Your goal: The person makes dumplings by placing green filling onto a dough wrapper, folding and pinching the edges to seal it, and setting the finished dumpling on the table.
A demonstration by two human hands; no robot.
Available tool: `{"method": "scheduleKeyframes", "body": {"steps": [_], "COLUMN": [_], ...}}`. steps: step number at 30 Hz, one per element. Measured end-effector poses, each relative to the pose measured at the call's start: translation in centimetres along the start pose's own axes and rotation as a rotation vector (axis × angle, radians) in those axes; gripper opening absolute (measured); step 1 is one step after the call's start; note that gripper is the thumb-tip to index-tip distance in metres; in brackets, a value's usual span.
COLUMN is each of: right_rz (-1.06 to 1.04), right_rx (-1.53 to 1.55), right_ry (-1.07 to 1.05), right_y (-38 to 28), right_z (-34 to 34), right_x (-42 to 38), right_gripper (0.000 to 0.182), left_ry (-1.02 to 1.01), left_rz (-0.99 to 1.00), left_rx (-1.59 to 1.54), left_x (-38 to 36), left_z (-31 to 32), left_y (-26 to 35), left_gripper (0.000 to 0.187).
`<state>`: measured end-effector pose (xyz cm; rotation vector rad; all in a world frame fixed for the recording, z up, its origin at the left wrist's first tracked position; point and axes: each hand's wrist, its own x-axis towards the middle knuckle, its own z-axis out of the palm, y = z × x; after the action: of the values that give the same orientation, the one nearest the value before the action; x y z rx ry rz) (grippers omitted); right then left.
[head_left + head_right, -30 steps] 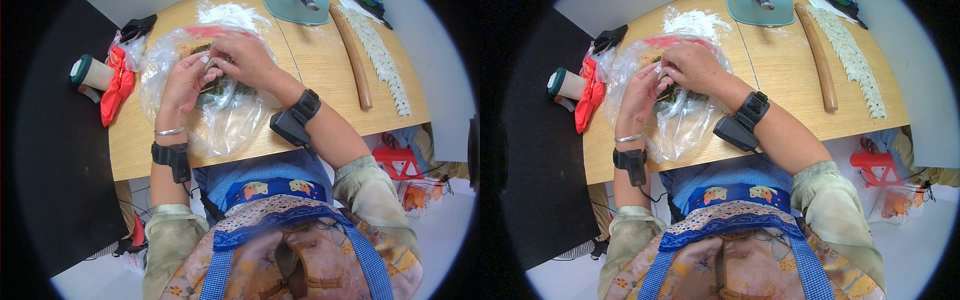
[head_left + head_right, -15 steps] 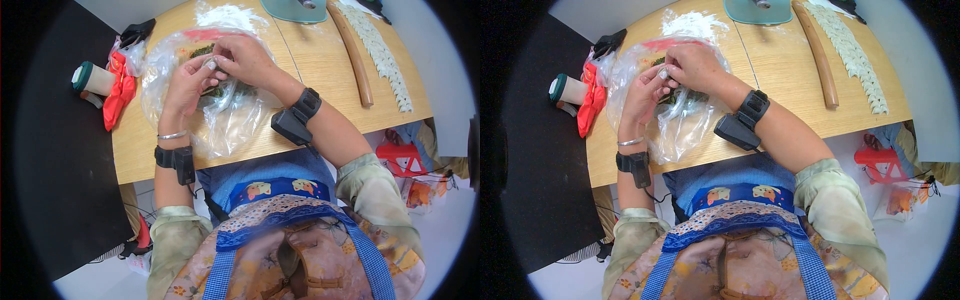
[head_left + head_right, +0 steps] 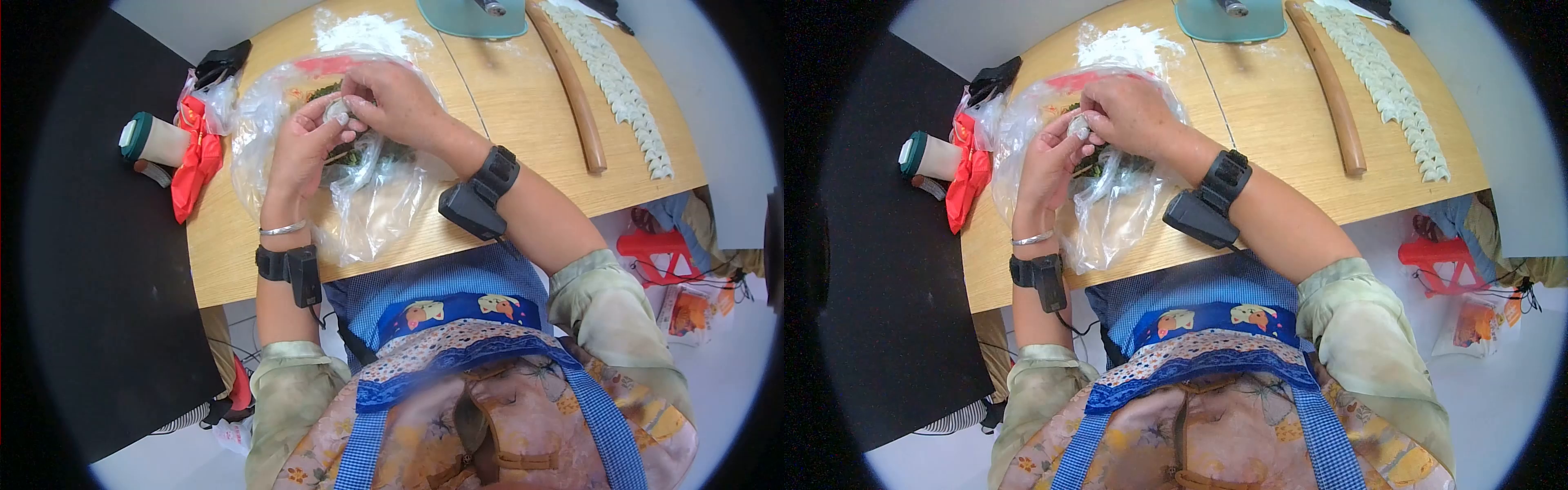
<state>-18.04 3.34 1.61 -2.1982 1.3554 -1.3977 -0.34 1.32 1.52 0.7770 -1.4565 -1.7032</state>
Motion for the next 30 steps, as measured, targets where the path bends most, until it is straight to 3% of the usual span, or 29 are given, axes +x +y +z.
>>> {"method": "scheduleKeyframes", "body": {"steps": [10, 30], "right_rz": [-0.165, -0.145], "right_rx": [0.063, 0.08], "right_ry": [0.024, 0.056], "right_y": [-0.37, 0.06], "right_z": [0.01, -0.11], "right_x": [-0.25, 0.18], "right_gripper": [0.017, 0.022], "left_ry": [0.023, 0.047], "left_rz": [0.03, 0.079], "left_rx": [-0.025, -0.132], "left_x": [-0.07, 0.24], "left_z": [-0.1, -0.55], "left_y": [-0.09, 0.0], "left_gripper": [0.035, 0.025]}}
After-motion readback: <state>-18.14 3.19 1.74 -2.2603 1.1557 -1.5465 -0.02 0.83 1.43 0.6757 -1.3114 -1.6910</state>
